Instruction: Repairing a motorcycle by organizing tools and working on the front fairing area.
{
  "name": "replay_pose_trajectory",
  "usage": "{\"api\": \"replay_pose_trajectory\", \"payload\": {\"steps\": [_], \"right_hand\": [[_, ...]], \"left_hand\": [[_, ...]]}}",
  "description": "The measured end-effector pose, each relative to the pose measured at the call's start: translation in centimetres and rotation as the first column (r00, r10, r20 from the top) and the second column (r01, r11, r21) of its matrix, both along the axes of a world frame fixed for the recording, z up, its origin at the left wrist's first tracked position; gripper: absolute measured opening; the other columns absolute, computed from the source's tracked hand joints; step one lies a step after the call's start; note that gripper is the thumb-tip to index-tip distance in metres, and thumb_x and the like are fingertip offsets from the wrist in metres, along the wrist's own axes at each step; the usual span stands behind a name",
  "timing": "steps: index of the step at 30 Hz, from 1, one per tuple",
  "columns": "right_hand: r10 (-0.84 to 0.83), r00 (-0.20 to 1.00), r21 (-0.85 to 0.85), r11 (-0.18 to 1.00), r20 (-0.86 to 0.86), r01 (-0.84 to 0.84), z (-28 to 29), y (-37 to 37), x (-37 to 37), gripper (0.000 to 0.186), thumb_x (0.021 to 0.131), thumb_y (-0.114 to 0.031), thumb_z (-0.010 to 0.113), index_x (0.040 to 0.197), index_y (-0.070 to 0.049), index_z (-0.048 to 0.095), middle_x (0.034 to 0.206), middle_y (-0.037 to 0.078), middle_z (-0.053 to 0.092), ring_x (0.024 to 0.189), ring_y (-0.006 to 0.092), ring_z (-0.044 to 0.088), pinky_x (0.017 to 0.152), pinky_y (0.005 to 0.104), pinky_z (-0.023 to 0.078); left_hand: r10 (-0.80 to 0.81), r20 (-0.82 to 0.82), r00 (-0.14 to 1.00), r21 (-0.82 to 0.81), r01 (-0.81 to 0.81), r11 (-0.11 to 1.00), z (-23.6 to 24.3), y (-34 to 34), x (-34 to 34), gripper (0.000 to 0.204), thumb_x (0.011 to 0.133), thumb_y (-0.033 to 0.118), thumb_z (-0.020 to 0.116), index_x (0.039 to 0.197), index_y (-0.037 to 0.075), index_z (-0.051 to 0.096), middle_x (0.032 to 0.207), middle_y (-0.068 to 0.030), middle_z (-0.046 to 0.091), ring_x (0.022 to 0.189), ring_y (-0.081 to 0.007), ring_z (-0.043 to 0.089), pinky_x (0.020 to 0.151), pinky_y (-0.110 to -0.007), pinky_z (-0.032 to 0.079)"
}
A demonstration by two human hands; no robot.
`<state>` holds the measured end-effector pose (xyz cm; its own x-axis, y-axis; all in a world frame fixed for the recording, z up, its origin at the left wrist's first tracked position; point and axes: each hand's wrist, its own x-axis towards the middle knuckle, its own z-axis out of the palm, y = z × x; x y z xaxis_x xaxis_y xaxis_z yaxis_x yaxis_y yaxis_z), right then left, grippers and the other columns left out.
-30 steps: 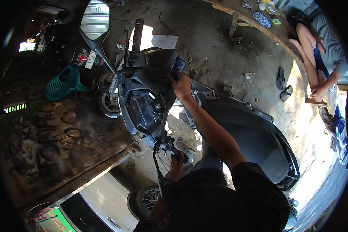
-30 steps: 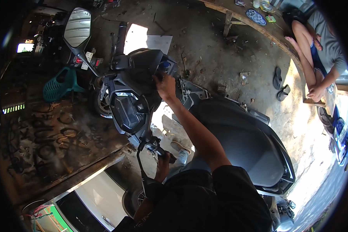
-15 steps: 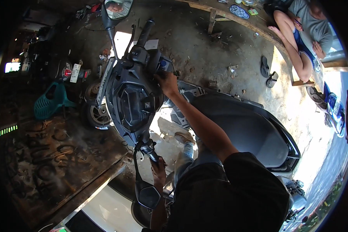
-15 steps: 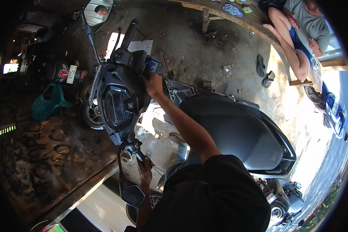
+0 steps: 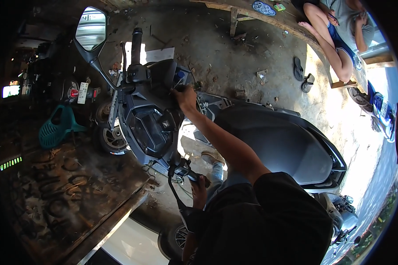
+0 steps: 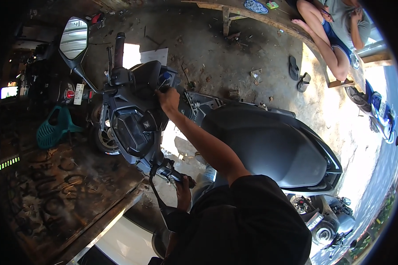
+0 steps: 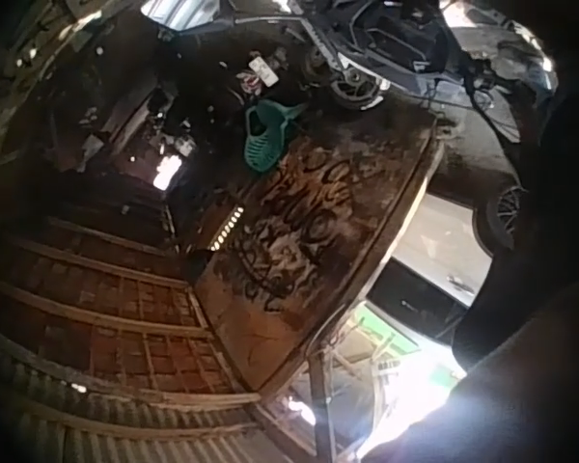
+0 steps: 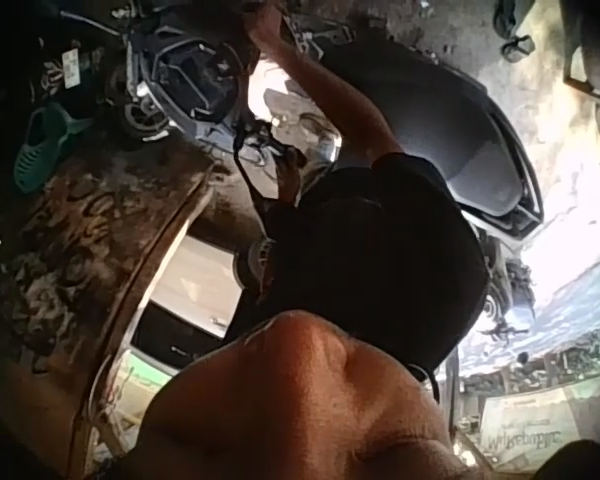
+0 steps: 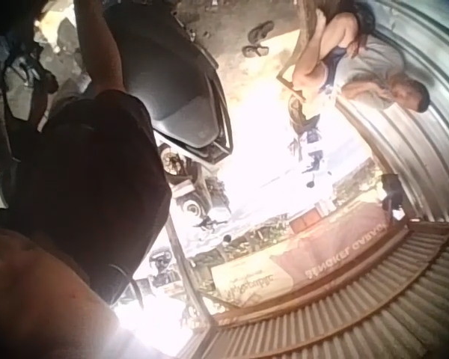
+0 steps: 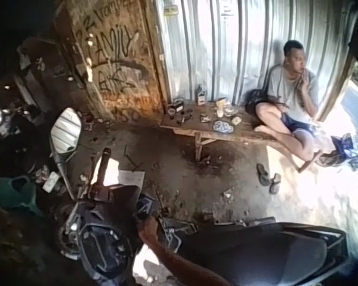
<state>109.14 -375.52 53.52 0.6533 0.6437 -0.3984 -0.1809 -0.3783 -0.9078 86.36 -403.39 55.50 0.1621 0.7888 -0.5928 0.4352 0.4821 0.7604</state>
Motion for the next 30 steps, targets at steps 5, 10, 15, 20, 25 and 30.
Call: {"api": "replay_pose_trajectory", "payload": {"steps": [5, 10, 15, 20, 25, 30], "right_hand": [[-0.04, 0.999, 0.013, 0.999, -0.027, 0.04, -1.6, 0.3, -0.2, 0.033, 0.074, -0.027, 0.072, 0.088, 0.002, 0.071, 0.082, 0.018, 0.07, 0.076, 0.0253, 0.069, 0.072, 0.0349, 0.051], [0.035, 0.972, 0.001, 0.999, -0.234, -0.036, -3.2, 1.2, 0.3, 0.032, 0.071, -0.022, 0.074, 0.086, 0.006, 0.07, 0.081, 0.015, 0.07, 0.068, 0.021, 0.065, 0.064, 0.0342, 0.048], [0.036, 0.976, -0.041, 0.998, -0.214, -0.045, -4.7, 2.1, 1.1, 0.031, 0.069, -0.019, 0.076, 0.086, 0.007, 0.069, 0.079, 0.015, 0.069, 0.07, 0.0198, 0.065, 0.064, 0.0334, 0.047], [0.232, 0.954, 0.016, 0.972, -0.191, -0.234, -3.4, 2.3, 1.2, 0.045, 0.066, -0.032, 0.078, 0.087, 0.007, 0.068, 0.087, 0.021, 0.069, 0.081, 0.0308, 0.068, 0.072, 0.0377, 0.049], [0.302, 0.925, 0.055, 0.953, -0.231, -0.297, -4.6, 2.7, 3.1, 0.042, 0.066, -0.03, 0.081, 0.082, 0.006, 0.068, 0.081, 0.016, 0.069, 0.075, 0.024, 0.067, 0.065, 0.0352, 0.049], [0.29, 0.913, -0.022, 0.951, -0.287, -0.309, -2.9, 2.5, 2.9, 0.044, 0.067, -0.031, 0.082, 0.084, 0.006, 0.068, 0.082, 0.016, 0.069, 0.075, 0.023, 0.067, 0.064, 0.0346, 0.049]], "left_hand": [[0.017, 0.001, 1.0, -0.021, -0.017, 1.0, -2.4, -0.8, -0.8, 0.049, 0.095, 0.038, 0.051, 0.116, -0.005, 0.044, 0.095, -0.0185, 0.059, 0.084, -0.0301, 0.056, 0.075, -0.041, 0.044], [-0.026, -0.113, 0.993, -0.049, 0.021, 0.999, -2.6, -1.4, 0.3, 0.066, 0.096, 0.04, 0.05, 0.134, -0.009, 0.029, 0.123, -0.0328, 0.046, 0.106, -0.0442, 0.051, 0.089, -0.047, 0.041], [-0.015, -0.085, 0.996, 0.169, 0.03, 0.985, -4.0, -2.4, 1.7, 0.047, 0.097, 0.042, 0.047, 0.113, -0.002, 0.043, 0.094, -0.0137, 0.059, 0.084, -0.0213, 0.056, 0.076, -0.036, 0.044], [-0.299, -0.092, 0.95, 0.047, 0.304, 0.952, -6.6, -3.3, -1.6, 0.072, 0.098, 0.038, 0.045, 0.14, -0.012, 0.013, 0.135, -0.0385, 0.03, 0.121, -0.0511, 0.038, 0.1, -0.049, 0.034], [-0.054, -0.092, 0.994, -0.118, 0.043, 0.992, -2.5, -1.3, 2.0, 0.076, 0.098, 0.042, 0.043, 0.142, -0.01, 0.009, 0.136, -0.0414, 0.025, 0.121, -0.0539, 0.037, 0.1, -0.05, 0.034], [-0.132, -0.131, 0.983, 0.058, 0.14, 0.988, -3.8, -2.6, 1.2, 0.073, 0.098, 0.042, 0.043, 0.141, -0.009, 0.015, 0.136, -0.0421, 0.024, 0.118, -0.0557, 0.038, 0.096, -0.051, 0.037]]}}
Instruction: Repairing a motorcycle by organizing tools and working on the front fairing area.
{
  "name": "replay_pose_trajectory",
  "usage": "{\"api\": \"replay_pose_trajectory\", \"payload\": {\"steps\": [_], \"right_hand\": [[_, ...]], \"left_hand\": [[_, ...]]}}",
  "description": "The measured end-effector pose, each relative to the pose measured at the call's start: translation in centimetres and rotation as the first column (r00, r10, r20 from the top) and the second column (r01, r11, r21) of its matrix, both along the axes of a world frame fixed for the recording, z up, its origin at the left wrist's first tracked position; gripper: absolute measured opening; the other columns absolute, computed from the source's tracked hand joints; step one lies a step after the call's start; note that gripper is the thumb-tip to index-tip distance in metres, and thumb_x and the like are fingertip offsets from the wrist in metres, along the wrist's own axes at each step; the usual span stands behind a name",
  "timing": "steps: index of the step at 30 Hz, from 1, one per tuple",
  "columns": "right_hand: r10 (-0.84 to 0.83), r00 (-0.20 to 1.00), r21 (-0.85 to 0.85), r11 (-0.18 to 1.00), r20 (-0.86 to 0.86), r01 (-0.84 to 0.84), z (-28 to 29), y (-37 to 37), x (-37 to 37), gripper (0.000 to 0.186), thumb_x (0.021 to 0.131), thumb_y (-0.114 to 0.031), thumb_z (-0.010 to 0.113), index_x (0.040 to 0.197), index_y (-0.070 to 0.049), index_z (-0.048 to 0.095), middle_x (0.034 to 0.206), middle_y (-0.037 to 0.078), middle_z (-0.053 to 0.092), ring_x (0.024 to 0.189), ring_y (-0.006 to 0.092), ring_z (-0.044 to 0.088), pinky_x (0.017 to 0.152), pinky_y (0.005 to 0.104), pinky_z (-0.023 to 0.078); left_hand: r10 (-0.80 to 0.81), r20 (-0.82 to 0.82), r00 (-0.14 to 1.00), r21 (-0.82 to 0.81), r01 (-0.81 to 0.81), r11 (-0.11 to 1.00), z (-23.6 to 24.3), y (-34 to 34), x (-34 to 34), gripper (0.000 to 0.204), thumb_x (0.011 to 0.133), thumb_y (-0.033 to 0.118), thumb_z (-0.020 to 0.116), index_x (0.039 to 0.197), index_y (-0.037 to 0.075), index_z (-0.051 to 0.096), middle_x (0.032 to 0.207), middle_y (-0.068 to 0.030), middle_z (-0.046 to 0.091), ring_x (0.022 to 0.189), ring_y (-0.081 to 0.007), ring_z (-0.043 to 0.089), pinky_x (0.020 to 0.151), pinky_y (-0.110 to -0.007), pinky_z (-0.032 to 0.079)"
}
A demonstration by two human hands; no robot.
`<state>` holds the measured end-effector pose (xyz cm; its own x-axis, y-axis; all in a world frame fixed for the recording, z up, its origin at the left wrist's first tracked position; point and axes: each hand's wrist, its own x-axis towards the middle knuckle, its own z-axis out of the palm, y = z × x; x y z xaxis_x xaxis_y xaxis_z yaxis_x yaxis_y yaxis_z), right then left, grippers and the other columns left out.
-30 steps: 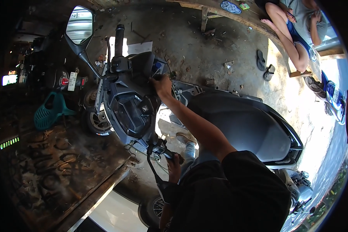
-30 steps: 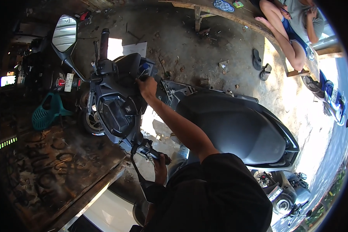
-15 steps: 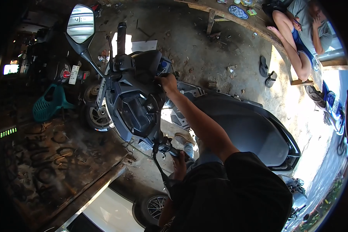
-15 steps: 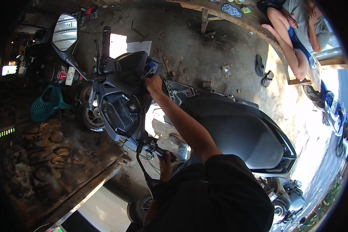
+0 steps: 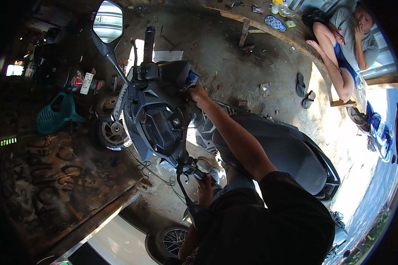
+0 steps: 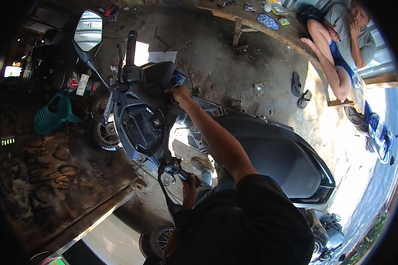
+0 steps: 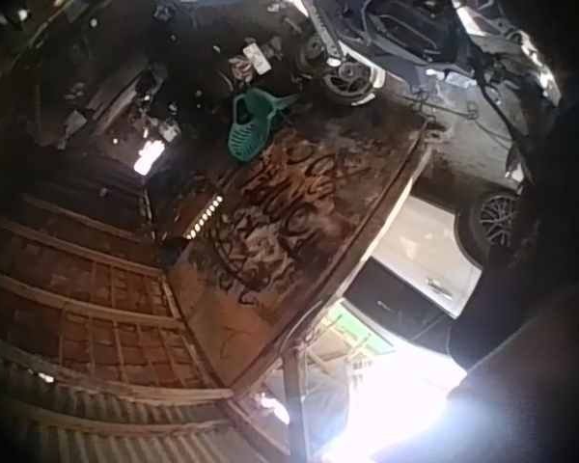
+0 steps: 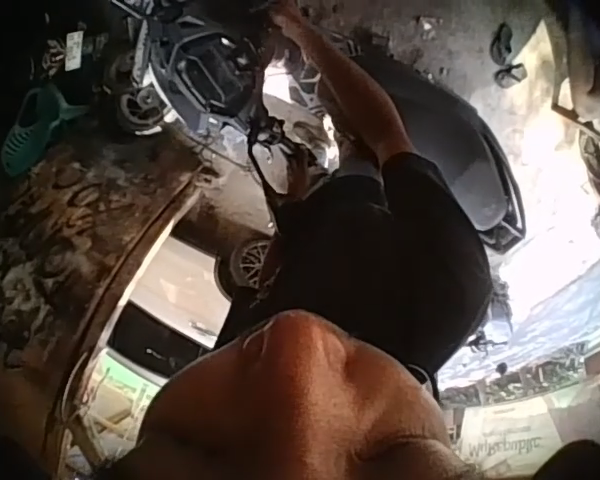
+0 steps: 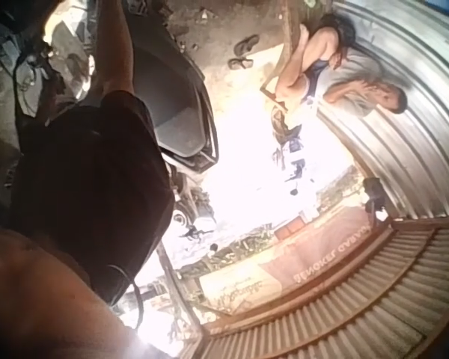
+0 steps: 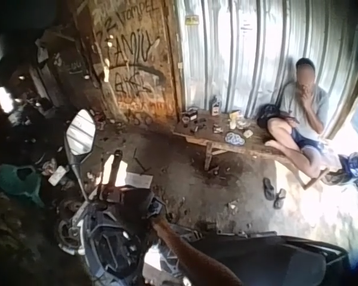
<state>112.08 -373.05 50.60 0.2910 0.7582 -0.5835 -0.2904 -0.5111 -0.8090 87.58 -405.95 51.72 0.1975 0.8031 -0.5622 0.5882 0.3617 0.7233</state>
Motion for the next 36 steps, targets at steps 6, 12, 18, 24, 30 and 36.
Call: {"api": "replay_pose_trajectory", "payload": {"steps": [6, 12, 18, 24, 30, 36], "right_hand": [[0.065, 0.968, 0.042, 0.996, 0.244, -0.077, 2.8, -0.7, 0.8, 0.05, 0.067, -0.033, 0.082, 0.094, 0.006, 0.066, 0.093, 0.019, 0.069, 0.088, 0.0291, 0.067, 0.074, 0.0362, 0.05], [0.102, 0.925, 0.192, 0.964, 0.367, -0.182, 1.8, -0.1, 0.0, 0.062, 0.068, -0.042, 0.079, 0.106, 0.004, 0.063, 0.099, 0.018, 0.068, 0.092, 0.0274, 0.065, 0.083, 0.0355, 0.048], [0.038, 0.873, 0.185, 0.972, 0.487, -0.146, 1.5, -0.6, -0.1, 0.062, 0.067, -0.04, 0.078, 0.105, 0.005, 0.059, 0.102, 0.024, 0.065, 0.099, 0.035, 0.063, 0.084, 0.0399, 0.049], [-0.082, 0.824, 0.303, 0.946, 0.56, -0.113, 1.5, 0.0, -1.6, 0.057, 0.071, -0.031, 0.075, 0.11, 0.005, 0.053, 0.1, 0.026, 0.064, 0.098, 0.0405, 0.061, 0.082, 0.0434, 0.049], [-0.037, 0.693, 0.35, 0.881, 0.72, -0.317, 3.0, 2.5, -0.7, 0.049, 0.078, -0.023, 0.068, 0.116, 0.002, 0.049, 0.095, 0.027, 0.063, 0.095, 0.0428, 0.06, 0.078, 0.0456, 0.048], [-0.165, 0.784, 0.407, 0.905, 0.598, -0.12, 3.9, 0.5, -1.0, 0.038, 0.084, -0.025, 0.063, 0.108, 0.003, 0.054, 0.091, 0.027, 0.063, 0.09, 0.0457, 0.059, 0.077, 0.0451, 0.047]], "left_hand": [[0.032, -0.035, 0.999, -0.075, -0.035, 0.997, 1.8, 1.1, 1.2, 0.071, 0.096, 0.049, 0.045, 0.135, -0.009, 0.031, 0.13, -0.0396, 0.036, 0.112, -0.0516, 0.047, 0.093, -0.049, 0.041], [0.121, -0.079, 0.989, -0.027, -0.124, 0.992, -0.1, 0.5, 0.3, 0.067, 0.094, 0.049, 0.045, 0.132, -0.005, 0.039, 0.123, -0.0365, 0.047, 0.115, -0.0473, 0.047, 0.093, -0.048, 0.041], [-0.072, -0.124, 0.99, 0.125, 0.087, 0.988, -0.4, -0.9, 0.0, 0.065, 0.094, 0.038, 0.047, 0.142, 0.001, 0.023, 0.127, -0.0384, 0.04, 0.112, -0.0518, 0.046, 0.093, -0.051, 0.039], [-0.01, -0.039, 0.999, 0.144, 0.015, 0.99, -1.8, -1.3, -0.8, 0.082, 0.093, 0.048, 0.05, 0.142, -0.007, 0.014, 0.126, -0.035, 0.044, 0.115, -0.0457, 0.047, 0.094, -0.047, 0.039], [-0.177, -0.015, 0.984, 0.279, 0.174, 0.944, -2.4, -1.2, -0.7, 0.056, 0.093, 0.006, 0.049, 0.145, 0.012, 0.028, 0.131, -0.0464, 0.022, 0.113, -0.0601, 0.04, 0.09, -0.057, 0.04], [-0.101, -0.04, 0.994, 0.246, 0.107, 0.963, -3.8, -1.6, -1.5, 0.061, 0.094, 0.025, 0.051, 0.142, 0.001, 0.022, 0.124, -0.0377, 0.039, 0.105, -0.0484, 0.05, 0.087, -0.05, 0.044]]}}
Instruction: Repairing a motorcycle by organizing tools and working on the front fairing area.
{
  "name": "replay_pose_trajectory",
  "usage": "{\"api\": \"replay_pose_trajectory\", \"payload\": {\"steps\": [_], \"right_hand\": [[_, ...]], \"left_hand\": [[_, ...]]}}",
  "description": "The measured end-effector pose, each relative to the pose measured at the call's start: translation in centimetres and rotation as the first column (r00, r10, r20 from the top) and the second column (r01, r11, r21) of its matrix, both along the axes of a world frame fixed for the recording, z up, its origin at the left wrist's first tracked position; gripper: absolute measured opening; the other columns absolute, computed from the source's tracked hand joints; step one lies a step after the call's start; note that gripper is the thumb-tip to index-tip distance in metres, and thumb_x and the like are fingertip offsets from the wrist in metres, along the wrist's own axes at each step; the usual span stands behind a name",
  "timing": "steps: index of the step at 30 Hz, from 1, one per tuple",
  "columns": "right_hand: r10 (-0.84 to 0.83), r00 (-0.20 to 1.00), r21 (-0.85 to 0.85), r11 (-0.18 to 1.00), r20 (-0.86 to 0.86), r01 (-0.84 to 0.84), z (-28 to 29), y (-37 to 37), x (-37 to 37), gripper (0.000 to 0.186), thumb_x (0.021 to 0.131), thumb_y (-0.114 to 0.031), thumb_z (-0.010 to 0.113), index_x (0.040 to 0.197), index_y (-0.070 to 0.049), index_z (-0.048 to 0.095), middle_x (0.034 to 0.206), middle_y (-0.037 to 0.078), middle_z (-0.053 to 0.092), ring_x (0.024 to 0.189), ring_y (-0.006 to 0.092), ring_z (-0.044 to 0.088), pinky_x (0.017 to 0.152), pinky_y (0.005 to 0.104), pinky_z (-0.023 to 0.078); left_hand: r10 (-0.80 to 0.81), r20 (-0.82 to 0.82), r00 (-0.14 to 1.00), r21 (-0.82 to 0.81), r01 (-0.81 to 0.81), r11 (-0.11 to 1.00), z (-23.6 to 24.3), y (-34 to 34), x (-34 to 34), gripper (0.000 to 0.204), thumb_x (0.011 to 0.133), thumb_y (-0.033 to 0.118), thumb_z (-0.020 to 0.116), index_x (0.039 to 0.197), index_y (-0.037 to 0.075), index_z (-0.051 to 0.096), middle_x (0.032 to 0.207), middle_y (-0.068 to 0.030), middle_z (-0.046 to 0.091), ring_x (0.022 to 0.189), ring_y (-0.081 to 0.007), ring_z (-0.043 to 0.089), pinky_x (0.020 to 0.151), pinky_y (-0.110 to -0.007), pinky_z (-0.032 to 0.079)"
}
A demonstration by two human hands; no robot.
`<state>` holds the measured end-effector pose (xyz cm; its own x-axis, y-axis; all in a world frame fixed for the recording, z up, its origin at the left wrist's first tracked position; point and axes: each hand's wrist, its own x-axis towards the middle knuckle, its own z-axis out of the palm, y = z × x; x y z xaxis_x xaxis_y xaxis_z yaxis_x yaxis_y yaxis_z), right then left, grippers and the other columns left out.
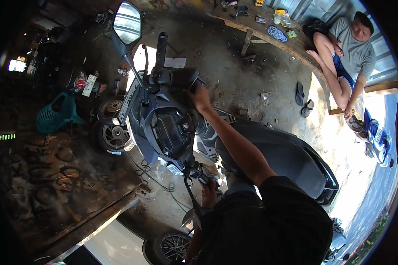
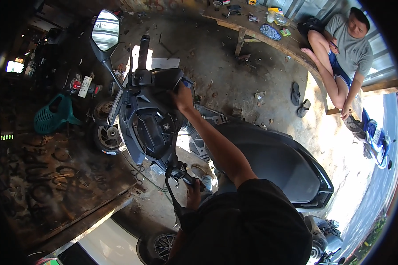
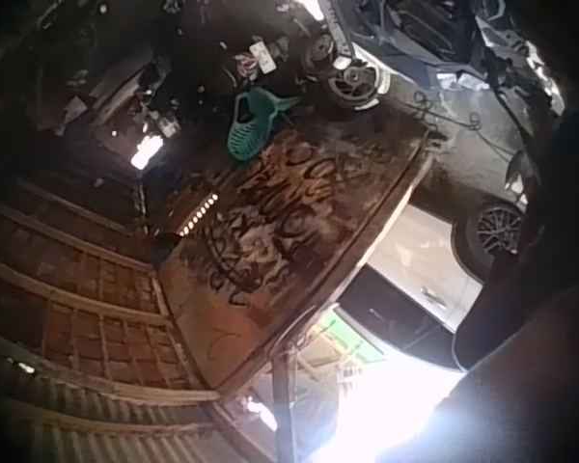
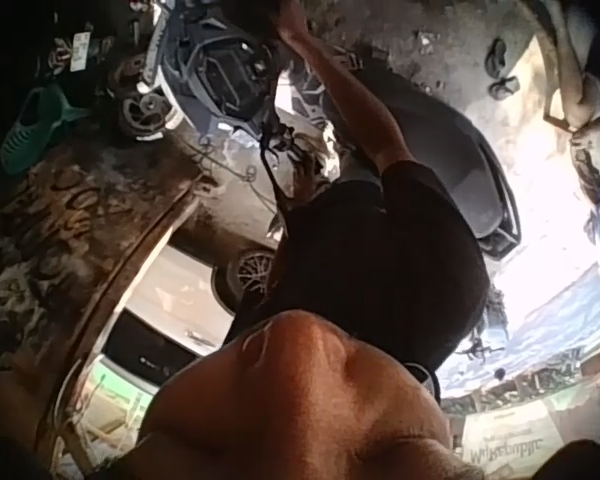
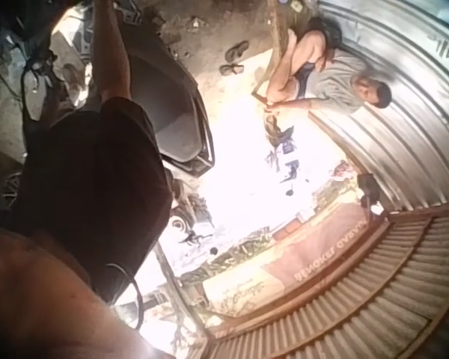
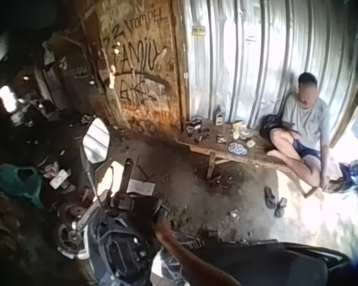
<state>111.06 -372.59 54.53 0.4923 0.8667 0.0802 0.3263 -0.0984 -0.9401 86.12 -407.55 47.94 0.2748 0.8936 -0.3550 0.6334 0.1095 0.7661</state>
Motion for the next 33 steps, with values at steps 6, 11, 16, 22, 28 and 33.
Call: {"api": "replay_pose_trajectory", "payload": {"steps": [6, 11, 16, 22, 28, 33], "right_hand": [[-0.024, 0.999, -0.092, 0.995, -0.021, 0.022, -0.1, -4.3, 2.0, 0.027, 0.086, -0.023, 0.06, 0.094, 0.003, 0.061, 0.086, 0.028, 0.062, 0.086, 0.0458, 0.059, 0.071, 0.0481, 0.046], [0.404, 0.904, -0.242, 0.899, 0.139, -0.364, -1.8, -6.2, 4.1, 0.03, 0.091, -0.026, 0.052, 0.097, 0.002, 0.061, 0.084, 0.027, 0.061, 0.083, 0.0433, 0.06, 0.07, 0.0449, 0.045], [0.413, 0.908, -0.22, 0.881, -0.076, -0.419, 1.0, -5.7, 3.4, 0.028, 0.088, -0.023, 0.058, 0.104, -0.002, 0.063, 0.088, 0.023, 0.065, 0.083, 0.0371, 0.064, 0.072, 0.0419, 0.048], [0.386, 0.92, -0.207, 0.907, 0.063, -0.366, -0.6, -4.9, 3.5, 0.028, 0.087, -0.02, 0.059, 0.112, -0.008, 0.065, 0.096, 0.021, 0.066, 0.087, 0.0352, 0.065, 0.075, 0.0392, 0.049], [0.362, 0.921, -0.285, 0.907, 0.146, -0.312, -0.2, -5.0, 3.0, 0.025, 0.085, -0.016, 0.059, 0.107, -0.009, 0.068, 0.095, 0.02, 0.066, 0.087, 0.0376, 0.064, 0.076, 0.0411, 0.05], [0.307, 0.942, -0.212, 0.938, 0.137, -0.275, -0.8, -5.0, 2.5, 0.023, 0.085, -0.02, 0.06, 0.1, -0.005, 0.068, 0.09, 0.023, 0.064, 0.084, 0.0396, 0.063, 0.074, 0.0438, 0.05]], "left_hand": [[0.124, 0.066, 0.99, -0.082, -0.118, 0.99, -0.4, -0.2, -0.3, 0.078, 0.093, 0.042, 0.055, 0.139, -0.009, 0.017, 0.112, -0.0281, 0.055, 0.095, -0.0382, 0.058, 0.08, -0.047, 0.046], [0.062, 0.052, 0.997, -0.053, -0.059, 0.997, 0.0, 0.4, -0.5, 0.075, 0.094, 0.041, 0.053, 0.138, -0.009, 0.018, 0.112, -0.0299, 0.054, 0.098, -0.0417, 0.057, 0.081, -0.048, 0.045], [-0.227, -0.136, 0.964, 0.16, 0.248, 0.956, 1.4, 0.8, -0.4, 0.05, 0.095, 0.009, 0.045, 0.143, 0.013, 0.032, 0.13, -0.0457, 0.025, 0.104, -0.0582, 0.047, 0.086, -0.054, 0.044], [0.067, 0.061, 0.996, -0.125, -0.059, 0.99, 1.2, 0.9, 0.2, 0.07, 0.094, 0.042, 0.054, 0.135, -0.006, 0.024, 0.113, -0.0289, 0.054, 0.098, -0.0397, 0.056, 0.083, -0.046, 0.043], [-0.159, 0.007, 0.987, -0.113, 0.159, 0.981, 1.4, 1.2, -0.4, 0.049, 0.094, 0.008, 0.046, 0.142, 0.012, 0.034, 0.133, -0.0449, 0.022, 0.106, -0.0576, 0.047, 0.088, -0.054, 0.043], [-0.164, -0.068, 0.984, -0.088, 0.157, 0.984, 1.6, 1.0, -0.4, 0.046, 0.095, 0.011, 0.047, 0.14, 0.01, 0.036, 0.134, -0.0445, 0.023, 0.108, -0.0571, 0.046, 0.09, -0.054, 0.042]]}}
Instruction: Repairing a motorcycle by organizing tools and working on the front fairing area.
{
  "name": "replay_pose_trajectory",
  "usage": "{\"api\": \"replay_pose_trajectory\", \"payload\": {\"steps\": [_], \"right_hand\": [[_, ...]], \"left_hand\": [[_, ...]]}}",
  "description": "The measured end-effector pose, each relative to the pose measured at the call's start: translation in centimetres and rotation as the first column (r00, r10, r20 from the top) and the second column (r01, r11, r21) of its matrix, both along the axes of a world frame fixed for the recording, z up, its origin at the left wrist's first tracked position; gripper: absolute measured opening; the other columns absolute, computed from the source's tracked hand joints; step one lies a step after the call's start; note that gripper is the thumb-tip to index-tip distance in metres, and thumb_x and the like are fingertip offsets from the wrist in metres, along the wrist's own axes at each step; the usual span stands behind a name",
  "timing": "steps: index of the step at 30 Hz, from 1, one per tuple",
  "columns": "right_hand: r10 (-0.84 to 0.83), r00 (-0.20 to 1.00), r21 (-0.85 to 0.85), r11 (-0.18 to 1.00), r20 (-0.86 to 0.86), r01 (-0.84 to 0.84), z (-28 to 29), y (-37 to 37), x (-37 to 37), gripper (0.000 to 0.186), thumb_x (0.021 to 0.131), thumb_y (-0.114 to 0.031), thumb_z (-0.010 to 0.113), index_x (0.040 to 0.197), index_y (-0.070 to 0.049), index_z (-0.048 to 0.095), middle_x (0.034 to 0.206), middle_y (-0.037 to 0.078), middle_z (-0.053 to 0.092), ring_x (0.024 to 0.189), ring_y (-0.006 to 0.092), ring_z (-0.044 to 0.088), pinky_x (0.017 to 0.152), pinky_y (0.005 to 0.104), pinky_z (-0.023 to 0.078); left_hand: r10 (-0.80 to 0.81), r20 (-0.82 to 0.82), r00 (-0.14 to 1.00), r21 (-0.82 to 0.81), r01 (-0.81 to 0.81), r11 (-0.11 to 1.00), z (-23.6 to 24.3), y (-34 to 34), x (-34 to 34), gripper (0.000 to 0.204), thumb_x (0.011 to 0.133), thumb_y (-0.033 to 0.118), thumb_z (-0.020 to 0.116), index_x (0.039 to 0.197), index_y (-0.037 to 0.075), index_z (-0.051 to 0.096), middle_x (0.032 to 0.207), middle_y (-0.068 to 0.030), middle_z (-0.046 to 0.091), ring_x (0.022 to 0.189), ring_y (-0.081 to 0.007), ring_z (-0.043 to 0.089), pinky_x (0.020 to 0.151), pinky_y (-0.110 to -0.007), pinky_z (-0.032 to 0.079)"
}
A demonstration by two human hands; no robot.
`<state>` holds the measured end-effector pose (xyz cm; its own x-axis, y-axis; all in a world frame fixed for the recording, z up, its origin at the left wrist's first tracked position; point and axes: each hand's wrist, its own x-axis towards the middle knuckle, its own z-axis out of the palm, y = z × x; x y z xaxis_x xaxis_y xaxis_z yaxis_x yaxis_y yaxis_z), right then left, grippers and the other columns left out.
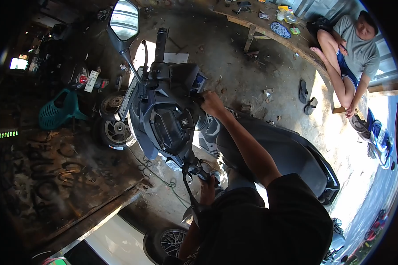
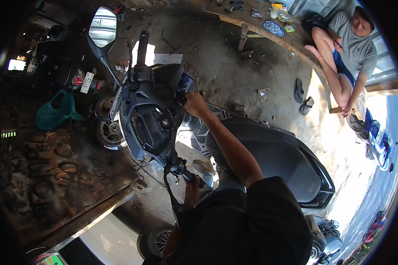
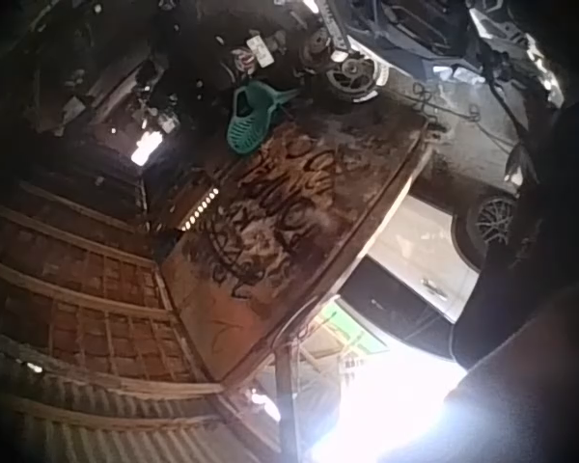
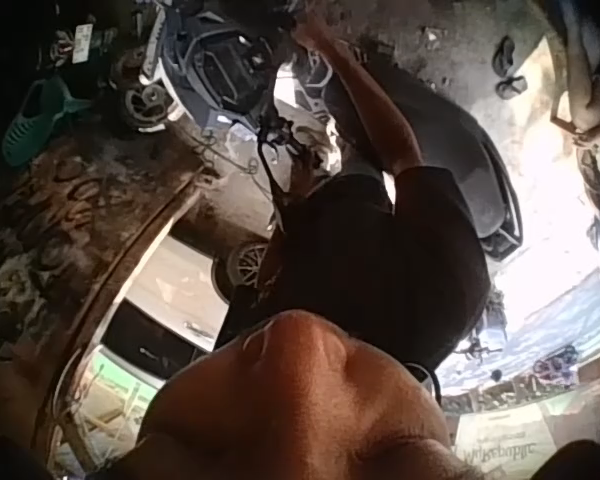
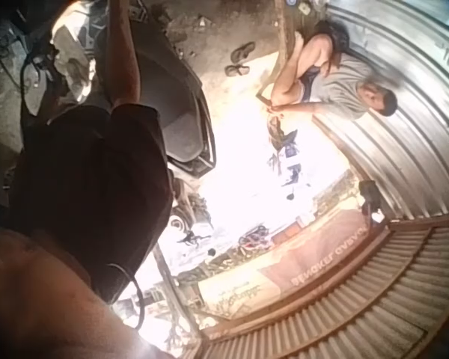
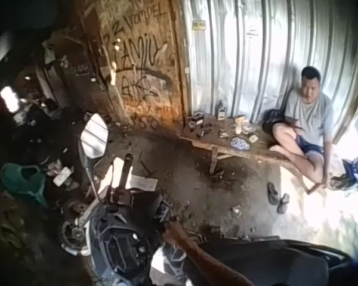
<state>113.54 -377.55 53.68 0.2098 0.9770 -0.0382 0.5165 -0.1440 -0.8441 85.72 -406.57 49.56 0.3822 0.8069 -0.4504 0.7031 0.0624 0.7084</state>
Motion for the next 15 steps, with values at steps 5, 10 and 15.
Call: {"api": "replay_pose_trajectory", "payload": {"steps": [5, 10, 15], "right_hand": [[-0.058, 0.995, 0.011, 0.998, -0.087, 0.06, 0.0, 0.8, -0.1, 0.028, 0.084, -0.023, 0.062, 0.094, 0.003, 0.067, 0.084, 0.028, 0.062, 0.08, 0.0428, 0.062, 0.071, 0.0468, 0.051], [-0.205, 0.726, -0.333, 0.942, -0.657, -0.036, 1.5, 1.4, -0.8, 0.031, 0.087, -0.022, 0.06, 0.104, 0.004, 0.061, 0.084, 0.024, 0.065, 0.079, 0.0402, 0.065, 0.068, 0.0464, 0.048], [-0.077, 0.996, 0.165, 0.983, -0.035, 0.082, 2.3, -0.3, -1.6, 0.031, 0.089, -0.024, 0.058, 0.099, 0.005, 0.059, 0.086, 0.026, 0.064, 0.085, 0.0451, 0.06, 0.069, 0.0487, 0.047]], "left_hand": [[0.248, 0.132, 0.96, -0.07, -0.24, 0.968, 0.9, 0.7, 1.3, 0.074, 0.092, 0.048, 0.053, 0.136, -0.007, 0.027, 0.113, -0.0305, 0.054, 0.105, -0.0444, 0.053, 0.087, -0.049, 0.041], [-0.03, 0.078, 0.996, 0.169, 0.016, 0.985, 0.2, 0.1, 0.2, 0.046, 0.095, 0.013, 0.049, 0.139, 0.011, 0.037, 0.126, -0.0418, 0.036, 0.098, -0.0543, 0.05, 0.084, -0.055, 0.043], [-0.032, -0.009, 0.999, 0.168, 0.033, 0.985, -0.6, -0.4, 0.0, 0.048, 0.093, 0.01, 0.05, 0.14, 0.011, 0.038, 0.126, -0.0422, 0.035, 0.096, -0.0548, 0.051, 0.084, -0.055, 0.043]]}}
